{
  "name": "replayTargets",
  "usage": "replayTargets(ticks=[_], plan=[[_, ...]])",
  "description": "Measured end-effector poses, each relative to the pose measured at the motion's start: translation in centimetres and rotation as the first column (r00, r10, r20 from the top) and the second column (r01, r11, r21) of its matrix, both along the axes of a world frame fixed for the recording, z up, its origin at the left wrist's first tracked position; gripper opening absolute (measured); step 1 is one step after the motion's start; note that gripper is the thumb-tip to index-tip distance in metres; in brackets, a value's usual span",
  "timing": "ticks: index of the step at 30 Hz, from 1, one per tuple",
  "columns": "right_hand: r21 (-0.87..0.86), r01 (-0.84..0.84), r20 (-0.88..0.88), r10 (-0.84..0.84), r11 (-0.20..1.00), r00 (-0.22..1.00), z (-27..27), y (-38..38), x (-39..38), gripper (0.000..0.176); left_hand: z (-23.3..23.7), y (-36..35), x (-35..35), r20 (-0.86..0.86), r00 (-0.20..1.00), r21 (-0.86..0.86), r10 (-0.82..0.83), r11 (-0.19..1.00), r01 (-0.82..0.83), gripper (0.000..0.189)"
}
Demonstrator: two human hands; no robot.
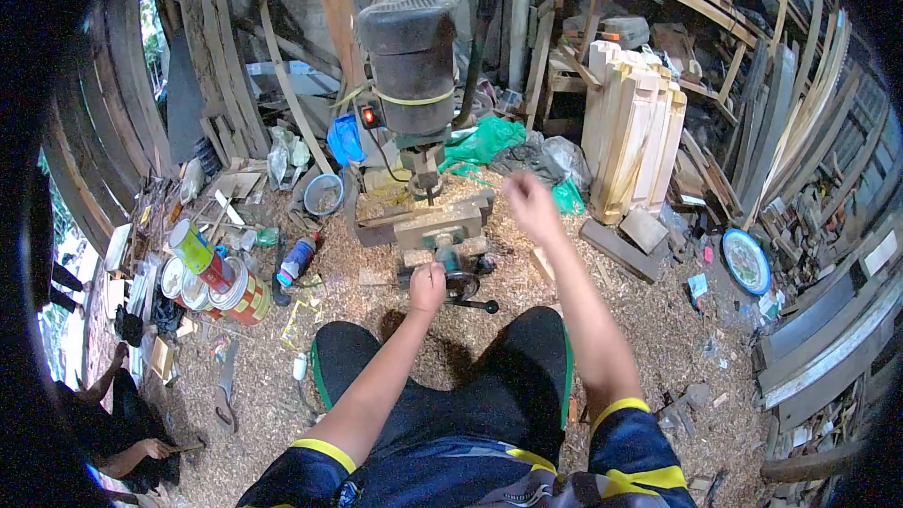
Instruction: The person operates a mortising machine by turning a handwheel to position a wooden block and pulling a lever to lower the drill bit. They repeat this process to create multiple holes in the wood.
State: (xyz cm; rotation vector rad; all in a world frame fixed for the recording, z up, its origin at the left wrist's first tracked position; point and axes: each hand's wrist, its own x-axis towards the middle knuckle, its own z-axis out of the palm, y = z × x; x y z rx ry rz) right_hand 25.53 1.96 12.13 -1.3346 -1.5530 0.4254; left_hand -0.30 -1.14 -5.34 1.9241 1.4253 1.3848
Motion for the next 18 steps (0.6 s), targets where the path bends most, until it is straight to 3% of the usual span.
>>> replayTargets(ticks=[1,2,3,4,6,7,8,10,12,13,14,16,18], plan=[[0.112,0.080,0.030,-0.084,0.990,0.996,6.5,0.1,-0.9,0.032,-0.2,0.0,-0.1,-0.014,1.000,0.033,0.002,0.999,-0.002,0.047],[0.309,0.054,-0.068,-0.035,0.950,0.997,10.9,2.3,-0.9,0.034,-0.3,0.0,-0.1,-0.029,1.000,0.065,0.005,0.998,-0.003,0.046],[0.349,0.078,-0.186,-0.012,0.934,0.982,16.1,2.4,-1.7,0.036,0.5,-0.5,-0.1,0.003,1.000,0.043,-0.006,0.999,0.006,0.043],[0.463,0.160,-0.197,-0.075,0.872,0.978,20.8,3.0,-2.4,0.040,0.3,-0.4,-0.2,0.002,1.000,0.045,-0.001,0.999,0.001,0.043],[0.527,0.093,-0.298,0.081,0.845,0.951,28.2,4.8,-3.3,0.046,-0.4,0.0,-0.3,0.022,0.998,-0.016,-0.050,0.999,0.051,0.043],[0.612,0.068,-0.255,0.115,0.788,0.960,30.8,6.8,-3.2,0.040,0.8,-0.5,-0.2,0.033,0.998,0.017,-0.051,0.999,0.050,0.043],[0.525,0.036,-0.332,0.165,0.851,0.929,33.3,7.3,-4.1,0.035,0.8,-0.6,-0.2,0.028,0.998,0.015,-0.049,0.999,0.049,0.043],[0.433,-0.008,-0.415,0.208,0.901,0.886,35.5,8.6,-6.0,0.032,1.0,-0.6,-0.3,0.039,0.997,0.002,-0.066,0.998,0.066,0.043],[0.265,-0.320,-0.477,0.412,0.910,0.776,36.0,10.3,-7.1,0.029,1.4,-0.7,-0.2,0.042,0.997,0.017,-0.061,0.998,0.061,0.044],[0.202,-0.427,-0.614,0.453,0.882,0.646,36.3,11.2,-7.5,0.025,1.5,-0.8,-0.3,0.020,0.998,0.013,-0.053,0.999,0.053,0.043],[0.200,-0.432,-0.615,0.456,0.880,0.643,36.1,11.5,-7.3,0.025,1.6,-0.8,-0.2,0.001,0.999,0.010,-0.045,0.999,0.045,0.042],[0.326,-0.333,-0.377,0.445,0.885,0.812,35.8,10.9,-7.1,0.026,1.2,-0.4,-0.2,0.002,0.999,0.016,-0.040,0.999,0.040,0.042],[0.365,-0.358,-0.417,0.495,0.859,0.763,34.7,10.3,-7.1,0.029,1.0,-0.8,-0.4,-0.003,0.999,0.018,-0.047,0.999,0.047,0.042]])
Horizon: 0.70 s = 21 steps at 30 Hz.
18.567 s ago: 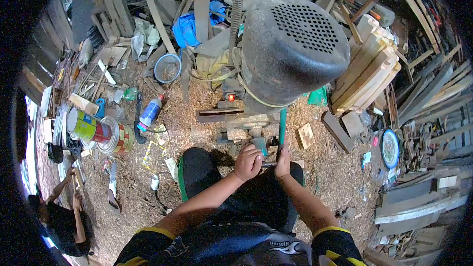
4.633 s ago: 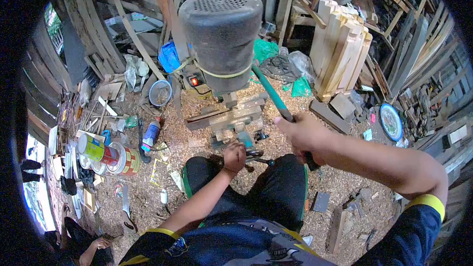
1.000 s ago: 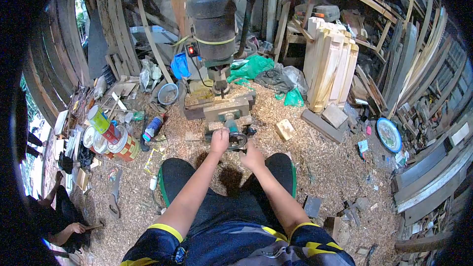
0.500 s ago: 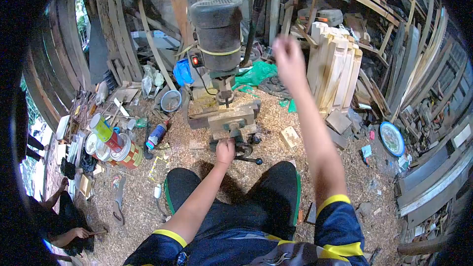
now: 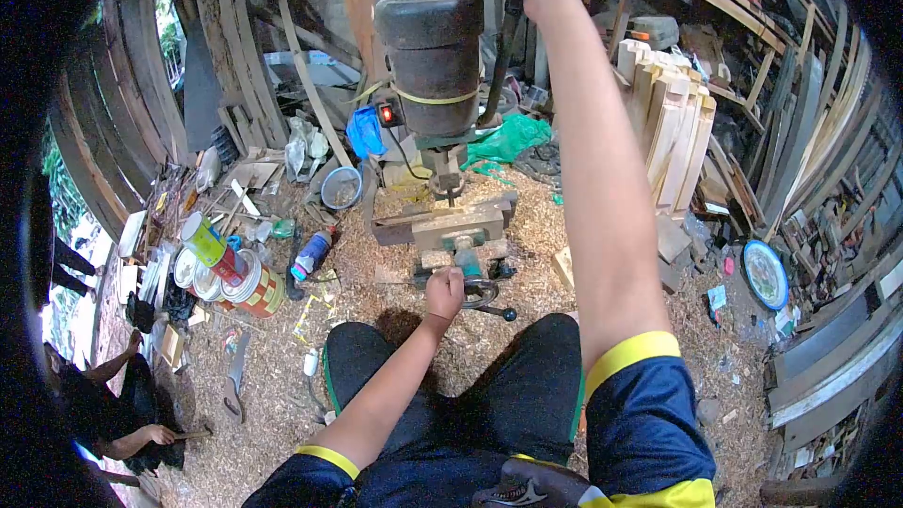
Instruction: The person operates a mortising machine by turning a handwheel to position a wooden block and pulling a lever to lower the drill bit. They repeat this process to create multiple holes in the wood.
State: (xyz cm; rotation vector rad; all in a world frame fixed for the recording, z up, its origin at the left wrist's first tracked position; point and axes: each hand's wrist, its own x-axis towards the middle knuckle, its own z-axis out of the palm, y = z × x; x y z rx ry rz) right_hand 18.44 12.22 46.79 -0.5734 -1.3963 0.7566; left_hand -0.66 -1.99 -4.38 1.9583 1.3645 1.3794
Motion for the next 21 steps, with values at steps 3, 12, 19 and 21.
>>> replayTargets(ticks=[3,12,19,21], plan=[[0.166,0.084,-0.124,-0.064,0.983,0.990,-3.0,-2.1,0.3,0.030,0.5,-0.2,0.2,-0.017,1.000,-0.060,0.009,0.998,-0.010,0.040],[0.389,-0.004,-0.201,0.089,0.921,0.976,-22.2,-18.2,1.0,0.089,0.3,0.1,0.1,0.007,0.999,0.001,-0.031,1.000,0.031,0.032],[-0.631,-0.054,0.341,0.340,0.774,0.877,-14.2,-18.2,2.1,0.047,0.0,0.0,0.1,0.034,0.999,0.035,-0.012,0.999,0.011,0.031],[-0.288,0.188,0.754,0.101,0.939,0.648,-17.4,-16.6,2.9,0.047,0.0,0.3,0.1,0.039,0.999,0.039,-0.015,0.999,0.014,0.032]])
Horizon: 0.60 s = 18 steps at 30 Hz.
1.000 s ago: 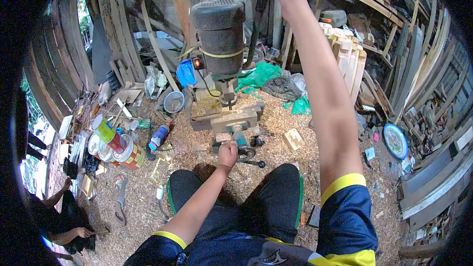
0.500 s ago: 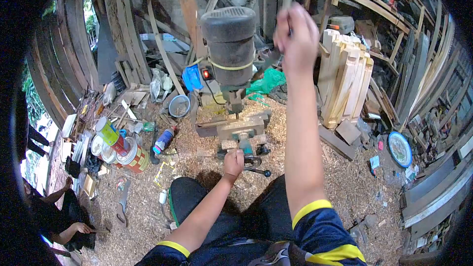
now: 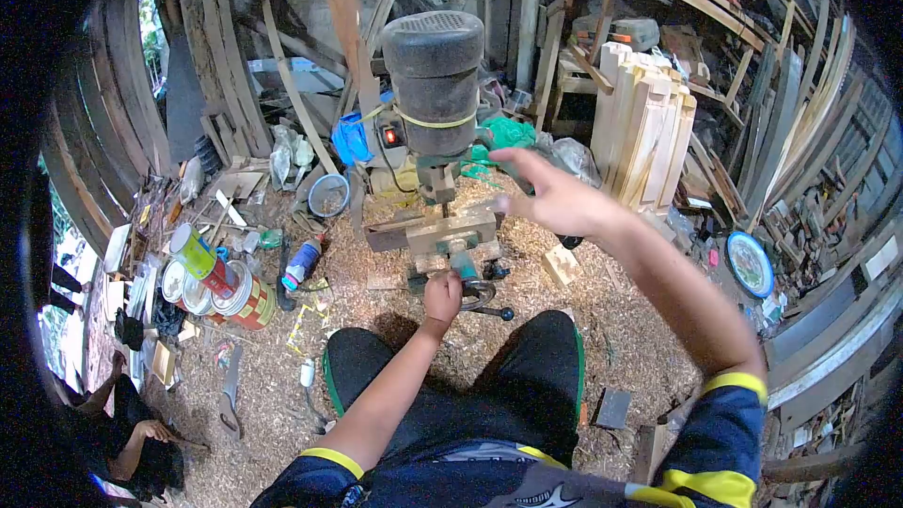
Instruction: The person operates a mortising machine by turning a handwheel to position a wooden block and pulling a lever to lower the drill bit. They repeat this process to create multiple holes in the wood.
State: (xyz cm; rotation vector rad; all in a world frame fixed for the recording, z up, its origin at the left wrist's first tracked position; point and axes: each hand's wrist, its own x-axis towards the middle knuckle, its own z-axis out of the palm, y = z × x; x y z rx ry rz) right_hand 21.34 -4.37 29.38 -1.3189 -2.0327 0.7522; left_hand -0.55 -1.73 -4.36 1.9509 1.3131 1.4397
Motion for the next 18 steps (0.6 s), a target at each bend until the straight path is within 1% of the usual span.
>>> replayTargets(ticks=[1,2,3,4,5,6,7,9,10,11,12,13,14,16,17,18], plan=[[0.346,-0.036,0.394,-0.111,0.938,0.912,-1.2,0.6,0.2,0.052,0.3,-0.1,0.0,0.009,1.000,-0.005,0.001,1.000,-0.001,0.032],[-0.066,0.232,0.330,-0.198,0.971,0.923,-2.0,1.3,0.9,0.056,0.5,-0.3,-0.1,0.018,1.000,-0.012,0.002,1.000,-0.002,0.033],[-0.071,0.231,0.330,-0.196,0.970,0.923,-0.7,1.4,0.3,0.056,0.5,-0.2,-0.1,0.018,1.000,-0.017,0.002,1.000,-0.002,0.033],[-0.515,0.318,0.226,-0.232,0.796,0.946,1.7,1.1,-0.6,0.047,0.5,-0.3,-0.1,0.018,1.000,-0.004,0.001,1.000,-0.001,0.034],[-0.850,0.280,0.146,-0.310,0.447,0.939,3.0,1.6,-1.1,0.040,0.4,-0.2,-0.1,0.017,1.000,0.010,0.000,1.000,0.000,0.036],[-0.885,0.240,0.146,-0.252,0.398,0.957,2.7,2.9,-1.9,0.029,0.2,-0.2,-0.2,0.003,1.000,-0.028,-0.016,0.999,0.016,0.037],[-0.888,0.237,0.143,-0.252,0.395,0.957,2.3,2.9,-2.1,0.029,0.0,0.0,-0.3,-0.001,1.000,-0.031,-0.016,0.999,0.016,0.037],[-0.735,0.452,0.224,-0.449,0.505,0.865,2.1,2.0,-3.0,0.029,-0.2,0.1,-0.1,0.017,1.000,0.001,-0.017,1.000,0.017,0.037],[-0.721,0.466,0.267,-0.415,0.513,0.870,0.8,2.4,-1.8,0.035,-0.4,-0.1,0.1,0.020,1.000,0.002,0.019,1.000,-0.019,0.036],[-0.735,0.463,0.267,-0.417,0.495,0.869,-2.4,1.2,-1.9,0.035,-0.4,-0.8,0.2,0.010,1.000,-0.018,0.010,1.000,-0.010,0.036],[-0.575,0.473,0.208,-0.440,0.668,0.874,-6.7,-1.0,-2.3,0.039,-0.2,-0.8,0.4,0.035,0.999,-0.026,0.010,1.000,-0.009,0.035],[-0.369,0.470,0.144,-0.450,0.802,0.881,-9.3,-2.5,-3.0,0.045,0.4,-0.4,0.2,0.060,0.998,-0.023,0.010,1.000,-0.008,0.035],[-0.358,0.473,0.139,-0.455,0.805,0.879,-9.6,-3.1,-3.5,0.045,0.7,-0.5,0.1,0.029,0.999,-0.005,0.028,1.000,-0.028,0.033],[-0.602,0.392,-0.085,-0.544,0.695,0.834,-9.3,-2.8,-3.9,0.046,0.9,0.5,0.0,0.050,0.998,0.011,0.036,0.999,-0.036,0.033],[-0.608,0.397,-0.073,-0.547,0.687,0.834,-9.7,-2.6,-3.8,0.046,0.4,-0.2,0.1,0.054,0.998,-0.013,0.036,0.999,-0.036,0.032],[-0.618,0.388,-0.117,-0.568,0.683,0.815,-10.2,-2.5,-3.8,0.043,0.2,-0.1,-0.1,0.013,1.000,-0.066,-0.013,0.998,0.014,0.034]])
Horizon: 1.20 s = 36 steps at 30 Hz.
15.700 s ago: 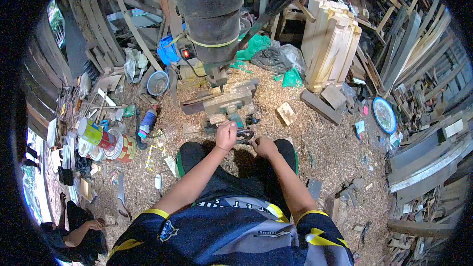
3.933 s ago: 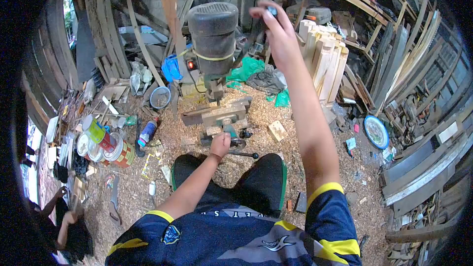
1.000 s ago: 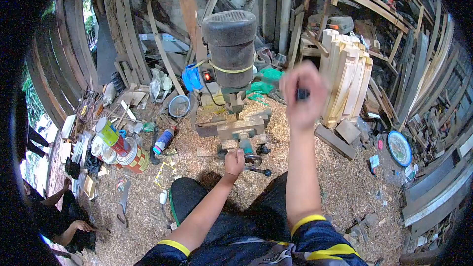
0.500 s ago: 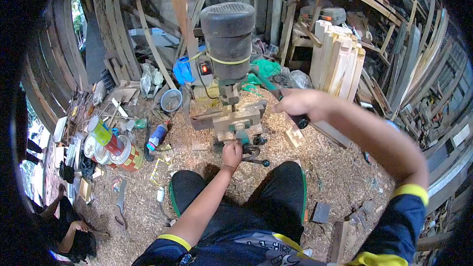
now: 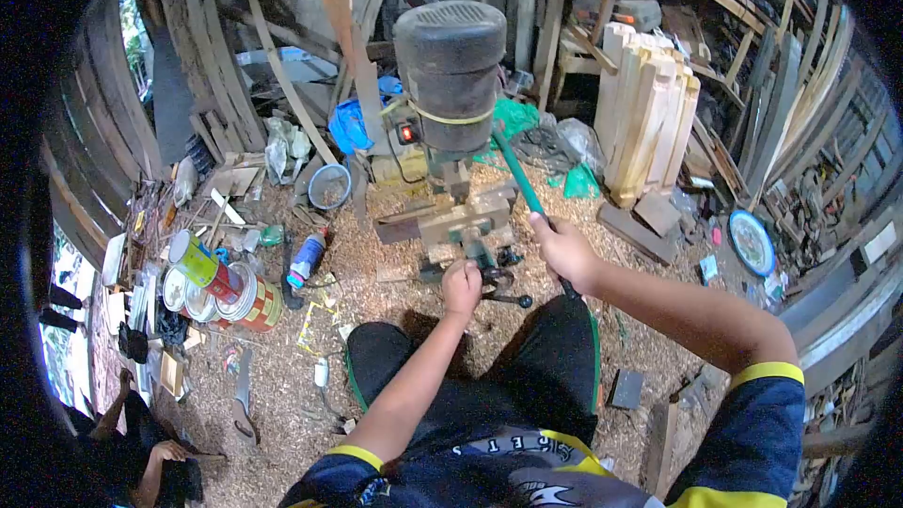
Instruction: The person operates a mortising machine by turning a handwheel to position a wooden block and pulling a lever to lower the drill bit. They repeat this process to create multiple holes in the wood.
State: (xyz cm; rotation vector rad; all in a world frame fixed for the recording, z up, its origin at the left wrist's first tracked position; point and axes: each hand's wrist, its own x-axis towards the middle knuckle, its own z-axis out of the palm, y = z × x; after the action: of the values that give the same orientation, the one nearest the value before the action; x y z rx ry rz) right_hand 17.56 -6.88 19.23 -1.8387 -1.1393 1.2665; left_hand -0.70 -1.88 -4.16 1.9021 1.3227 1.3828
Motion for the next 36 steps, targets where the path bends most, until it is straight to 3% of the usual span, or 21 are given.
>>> replayTargets(ticks=[1,4,8,12,13,15,17,18,19,21,25,28,31,33,36], plan=[[0.021,0.027,-0.046,-0.026,0.999,0.999,-0.2,0.1,0.1,0.041,-0.1,-0.3,0.0,-0.005,1.000,-0.007,-0.011,1.000,0.011,0.034],[0.008,-0.005,0.029,0.005,1.000,1.000,0.6,0.1,-0.2,0.040,0.2,0.0,0.1,0.102,0.994,0.028,-0.050,0.998,0.048,0.035],[-0.022,-0.029,0.094,0.031,0.999,0.995,1.8,-0.2,-0.8,0.038,0.5,0.2,-0.2,0.079,0.994,0.008,-0.081,0.997,0.081,0.035],[-0.042,-0.009,0.196,0.017,0.999,0.980,-1.1,0.1,-0.4,0.036,0.6,0.1,0.1,0.108,0.990,0.012,-0.094,0.996,0.093,0.036],[-0.047,-0.006,0.200,0.015,0.999,0.980,-3.9,0.5,-0.1,0.036,0.8,0.4,0.0,0.107,0.988,-0.003,-0.114,0.993,0.115,0.036],[0.360,-0.053,0.344,-0.080,0.931,0.936,-12.0,0.8,0.5,0.033,1.2,0.1,-0.2,0.107,0.985,0.016,-0.136,0.991,0.135,0.032],[0.476,0.030,0.284,-0.186,0.879,0.941,-16.0,1.4,-1.0,0.032,1.2,0.7,-0.5,0.048,0.989,0.035,-0.137,0.990,0.136,0.032],[0.429,0.060,0.260,-0.187,0.901,0.947,-20.3,2.6,-0.2,0.034,1.5,0.5,-0.3,0.081,0.990,0.031,-0.116,0.993,0.114,0.031],[0.354,0.075,0.221,-0.161,0.932,0.962,-21.1,3.1,0.1,0.037,0.5,0.8,-0.3,0.061,0.990,0.042,-0.124,0.992,0.121,0.030],[0.437,0.133,0.101,-0.196,0.889,0.975,-23.2,3.8,0.6,0.042,0.5,1.3,0.1,0.158,0.972,0.133,-0.174,0.979,0.154,0.027],[0.312,0.060,0.157,-0.114,0.948,0.981,-24.0,5.1,0.8,0.048,1.5,1.9,-0.8,0.074,0.963,0.080,-0.258,0.964,0.253,0.026],[0.336,0.030,0.003,-0.033,0.941,0.999,-24.7,4.9,1.4,0.058,0.7,1.7,-0.4,0.098,0.966,0.150,-0.240,0.963,0.224,0.031],[0.361,-0.004,0.087,-0.030,0.933,0.996,-26.0,5.6,2.0,0.062,1.1,1.7,-0.5,0.093,0.964,0.132,-0.249,0.963,0.236,0.031],[0.341,0.003,0.030,-0.015,0.940,0.999,-27.8,6.5,2.1,0.072,1.2,1.9,-0.2,0.095,0.964,0.142,-0.248,0.962,0.233,0.031],[0.455,-0.014,0.120,-0.046,0.891,0.992,-30.2,8.0,1.8,0.095,0.7,1.8,0.1,0.175,0.953,0.155,-0.246,0.963,0.220,0.040]])
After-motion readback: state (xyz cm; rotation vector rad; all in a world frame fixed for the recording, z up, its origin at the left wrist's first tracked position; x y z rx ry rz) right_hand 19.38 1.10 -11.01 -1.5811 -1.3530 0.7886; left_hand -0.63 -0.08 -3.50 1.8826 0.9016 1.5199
